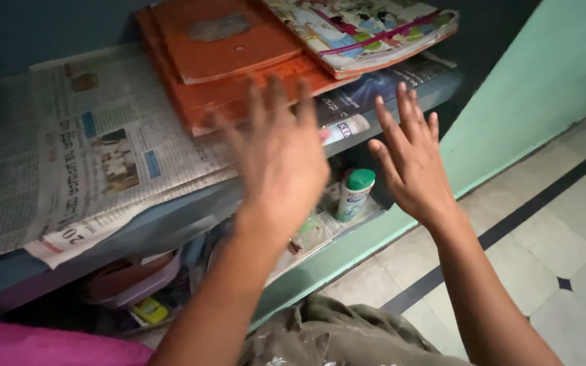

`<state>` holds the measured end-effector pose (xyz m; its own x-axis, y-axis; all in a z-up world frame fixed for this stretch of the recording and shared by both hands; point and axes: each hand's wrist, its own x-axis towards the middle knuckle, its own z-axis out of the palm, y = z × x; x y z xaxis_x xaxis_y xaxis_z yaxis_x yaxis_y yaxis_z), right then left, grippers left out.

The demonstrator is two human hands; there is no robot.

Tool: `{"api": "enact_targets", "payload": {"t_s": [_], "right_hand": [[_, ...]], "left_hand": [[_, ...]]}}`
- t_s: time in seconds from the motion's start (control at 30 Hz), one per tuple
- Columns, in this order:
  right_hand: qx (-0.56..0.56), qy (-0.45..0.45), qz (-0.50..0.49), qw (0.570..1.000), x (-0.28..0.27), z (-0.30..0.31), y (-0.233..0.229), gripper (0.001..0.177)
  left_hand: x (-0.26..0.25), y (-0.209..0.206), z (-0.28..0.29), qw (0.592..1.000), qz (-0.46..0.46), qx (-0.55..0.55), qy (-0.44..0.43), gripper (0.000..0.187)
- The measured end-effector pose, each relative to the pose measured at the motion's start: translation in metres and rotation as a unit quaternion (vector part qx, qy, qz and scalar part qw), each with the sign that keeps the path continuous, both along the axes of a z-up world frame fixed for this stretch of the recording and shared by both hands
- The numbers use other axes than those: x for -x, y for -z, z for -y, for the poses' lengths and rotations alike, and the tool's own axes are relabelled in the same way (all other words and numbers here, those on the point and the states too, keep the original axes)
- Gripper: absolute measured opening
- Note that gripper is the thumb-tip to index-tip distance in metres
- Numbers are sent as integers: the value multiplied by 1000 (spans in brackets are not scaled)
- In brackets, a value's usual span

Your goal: The person sorts through a stack of notebooks on a desk, picking them up individually to check the covers and contents before placing them on a shelf.

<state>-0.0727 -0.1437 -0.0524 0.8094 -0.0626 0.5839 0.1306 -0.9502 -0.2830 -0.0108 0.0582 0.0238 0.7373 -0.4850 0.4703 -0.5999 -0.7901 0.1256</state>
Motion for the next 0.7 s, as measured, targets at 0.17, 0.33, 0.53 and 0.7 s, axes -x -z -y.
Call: {"api": "enact_targets", "payload": {"t_s": [0.17,0.33,0.53,0.7], "right_hand": [[-18,0,8,1000,21,-24,-1,54],[-24,14,32,999,39,-40,0,52],[-76,40,57,995,72,-58,12,50],[-70,133,23,988,120,-64,23,47]], "left_hand": [[-17,-24,-60,989,-59,57,-121,68],[-47,-28,-110,925,-266,225,-149,62],[-94,5,-144,876,-272,395,-56,54],[-137,9,-141,987,-93,104,-80,57]]}}
